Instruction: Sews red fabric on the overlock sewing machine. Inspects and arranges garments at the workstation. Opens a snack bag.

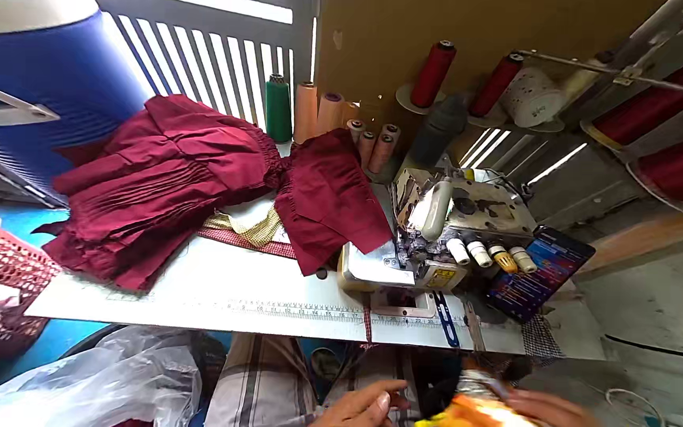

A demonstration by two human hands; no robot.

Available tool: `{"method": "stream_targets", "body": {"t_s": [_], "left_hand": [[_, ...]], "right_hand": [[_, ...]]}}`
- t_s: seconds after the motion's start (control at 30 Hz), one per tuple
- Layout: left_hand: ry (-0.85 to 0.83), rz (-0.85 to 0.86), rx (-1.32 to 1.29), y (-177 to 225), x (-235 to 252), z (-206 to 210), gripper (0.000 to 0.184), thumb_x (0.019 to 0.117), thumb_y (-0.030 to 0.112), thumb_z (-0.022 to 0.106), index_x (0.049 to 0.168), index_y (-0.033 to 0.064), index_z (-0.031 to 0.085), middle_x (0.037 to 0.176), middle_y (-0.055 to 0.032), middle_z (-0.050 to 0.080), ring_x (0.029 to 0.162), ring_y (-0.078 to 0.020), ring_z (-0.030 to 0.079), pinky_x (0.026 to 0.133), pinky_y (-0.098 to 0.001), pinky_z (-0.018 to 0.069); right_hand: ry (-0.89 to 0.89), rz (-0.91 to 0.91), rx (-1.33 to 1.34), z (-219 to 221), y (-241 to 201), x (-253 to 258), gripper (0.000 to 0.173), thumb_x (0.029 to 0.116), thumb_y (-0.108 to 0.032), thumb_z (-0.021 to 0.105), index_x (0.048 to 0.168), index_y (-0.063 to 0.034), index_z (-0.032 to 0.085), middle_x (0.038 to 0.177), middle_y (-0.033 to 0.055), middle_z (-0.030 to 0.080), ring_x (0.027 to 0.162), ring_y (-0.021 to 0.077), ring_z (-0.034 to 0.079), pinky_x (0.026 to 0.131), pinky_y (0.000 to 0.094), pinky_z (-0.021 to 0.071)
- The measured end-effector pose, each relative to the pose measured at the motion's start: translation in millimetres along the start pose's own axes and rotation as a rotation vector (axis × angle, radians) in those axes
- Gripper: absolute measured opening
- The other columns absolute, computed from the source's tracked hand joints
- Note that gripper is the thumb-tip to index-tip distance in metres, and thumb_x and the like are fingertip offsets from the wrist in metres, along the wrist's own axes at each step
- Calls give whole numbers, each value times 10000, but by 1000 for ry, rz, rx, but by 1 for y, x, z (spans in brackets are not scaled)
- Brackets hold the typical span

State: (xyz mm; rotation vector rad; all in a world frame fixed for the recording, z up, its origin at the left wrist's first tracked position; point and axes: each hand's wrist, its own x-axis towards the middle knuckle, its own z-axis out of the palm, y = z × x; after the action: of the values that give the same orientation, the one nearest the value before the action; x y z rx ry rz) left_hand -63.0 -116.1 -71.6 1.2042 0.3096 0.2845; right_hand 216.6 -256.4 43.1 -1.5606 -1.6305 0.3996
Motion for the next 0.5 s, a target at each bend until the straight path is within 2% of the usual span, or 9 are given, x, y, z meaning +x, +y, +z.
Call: {"method": "stream_targets", "body": {"t_s": [0.03, 0.07, 0.1, 0.17, 0.23, 0.27, 0.33, 0.43, 0.5], "left_hand": [[-11, -44, -130, -2, 1, 5, 750, 1061, 613, 303, 1551, 53, 400, 1439, -131, 589, 1176, -229, 668, 944, -438, 577], [15, -62, -243, -5, 1, 8, 772, 1035, 656, 341, 1544, 78, 396, 1409, -106, 610, 1180, -221, 664, 942, -448, 577], [69, -59, -310, -5, 0, 9, 699, 1043, 624, 373, 1493, 93, 437, 1323, -79, 658, 1144, -203, 677, 928, -445, 587], [219, 24, -292, -4, -6, 5, 477, 1094, 403, 425, 1413, 58, 513, 1204, -65, 709, 1074, -175, 703, 925, -419, 599], [352, 135, -178, -1, -14, -5, 381, 1094, 247, 468, 1395, 21, 523, 1189, -64, 716, 1063, -159, 711, 956, -404, 593], [389, 175, -128, 0, -20, -11, 387, 1086, 222, 489, 1406, 6, 507, 1204, -72, 714, 1067, -164, 713, 959, -405, 597], [416, 228, -24, 0, -31, -20, 442, 1070, 206, 530, 1441, -26, 469, 1259, -85, 695, 1101, -166, 707, 972, -399, 599], [428, 250, 51, -2, -41, -23, 452, 1060, 171, 550, 1447, -43, 457, 1285, -94, 683, 1124, -164, 700, 982, -390, 598], [457, 258, 92, -7, -42, -22, 404, 1051, 157, 568, 1402, -33, 507, 1243, -88, 700, 1094, -160, 708, 971, -383, 603]], "right_hand": [[-69, -29, 67, 26, 0, 6, 208, 966, -122, 665, 1104, 7, 751, 1171, 145, 738, 1210, 258, 650, 1092, 433, 502], [-109, -47, 100, 52, -1, 13, 202, 969, -151, 679, 1112, -34, 760, 1208, 103, 735, 1258, 230, 620, 1113, 415, 482], [-118, -53, 99, 76, -4, 19, 213, 967, -165, 692, 1137, -54, 758, 1258, 88, 716, 1308, 220, 581, 1135, 405, 460], [-74, -46, 36, 112, -8, 27, 250, 946, -189, 712, 1156, -56, 741, 1433, 147, 606, 1435, 271, 465, 1193, 439, 402], [-52, -5, -6, 131, -10, 32, 163, 902, -186, 747, 1003, -63, 782, 1555, 244, 457, 1494, 359, 369, 1203, 490, 373], [-62, 40, -8, 136, -10, 33, 150, 881, -181, 765, 986, -81, 803, 1582, 247, 418, 1482, 349, 398, 1185, 477, 412], [-110, 124, 41, 144, -8, 34, 189, 874, -184, 789, 1048, -111, 811, 1585, 207, 430, 1404, 254, 514, 1114, 397, 502], [-186, 162, 149, 158, -6, 36, 265, 877, -116, 779, 1138, -67, 782, 1507, 160, 538, 1321, 164, 592, 1066, 324, 546], [-212, 172, 151, 168, -8, 35, 297, 873, -120, 784, 1157, -37, 762, 1428, 138, 611, 1276, 139, 622, 1058, 302, 547]]}}
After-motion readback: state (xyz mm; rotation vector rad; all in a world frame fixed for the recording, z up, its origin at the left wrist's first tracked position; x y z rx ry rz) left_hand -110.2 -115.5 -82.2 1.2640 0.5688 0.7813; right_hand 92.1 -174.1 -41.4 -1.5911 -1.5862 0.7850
